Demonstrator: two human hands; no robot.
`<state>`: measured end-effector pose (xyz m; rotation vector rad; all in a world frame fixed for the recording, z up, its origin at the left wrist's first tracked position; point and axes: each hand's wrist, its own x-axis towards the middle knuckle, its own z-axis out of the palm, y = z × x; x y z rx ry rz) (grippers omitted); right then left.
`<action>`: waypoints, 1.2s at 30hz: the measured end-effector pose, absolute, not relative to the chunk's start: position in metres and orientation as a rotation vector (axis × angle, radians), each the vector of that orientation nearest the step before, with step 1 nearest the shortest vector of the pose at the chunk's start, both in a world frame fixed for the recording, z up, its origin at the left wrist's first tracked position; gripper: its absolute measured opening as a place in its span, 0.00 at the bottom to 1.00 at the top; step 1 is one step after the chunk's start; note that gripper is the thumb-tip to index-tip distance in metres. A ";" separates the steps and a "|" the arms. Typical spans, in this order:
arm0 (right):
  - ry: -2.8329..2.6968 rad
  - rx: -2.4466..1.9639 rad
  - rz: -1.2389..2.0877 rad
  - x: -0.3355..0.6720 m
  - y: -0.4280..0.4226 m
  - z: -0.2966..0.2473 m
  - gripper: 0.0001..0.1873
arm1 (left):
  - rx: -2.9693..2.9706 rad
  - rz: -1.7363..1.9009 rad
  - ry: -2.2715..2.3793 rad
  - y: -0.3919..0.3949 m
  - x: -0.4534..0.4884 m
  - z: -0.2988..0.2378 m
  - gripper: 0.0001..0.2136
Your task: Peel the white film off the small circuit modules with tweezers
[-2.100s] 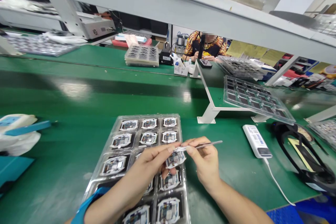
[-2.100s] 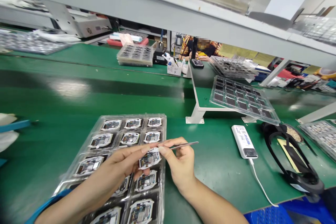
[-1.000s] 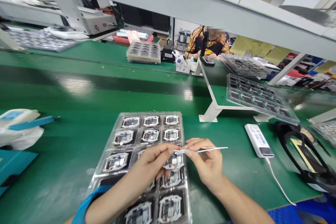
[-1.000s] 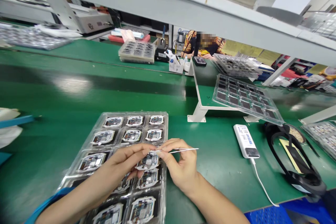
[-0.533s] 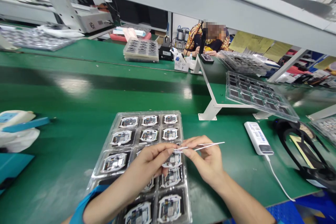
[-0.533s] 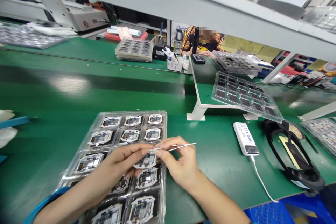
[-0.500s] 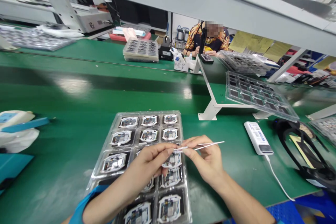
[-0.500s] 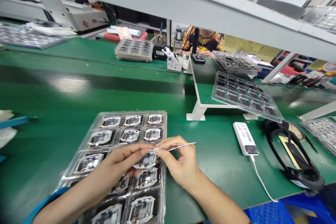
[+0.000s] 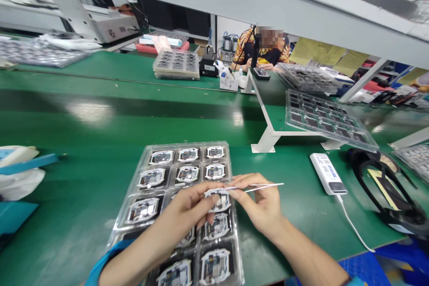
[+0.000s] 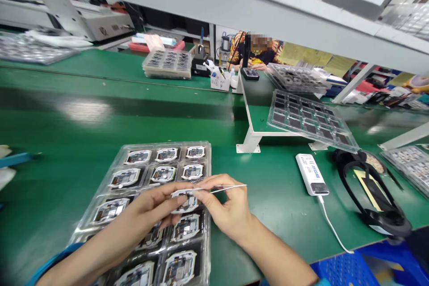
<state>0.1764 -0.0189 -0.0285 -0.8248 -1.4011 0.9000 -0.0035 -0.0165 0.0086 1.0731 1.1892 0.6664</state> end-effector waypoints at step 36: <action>-1.041 -0.730 1.120 0.174 -0.015 -0.034 0.05 | 1.364 0.706 1.116 -0.040 -0.055 -0.006 0.14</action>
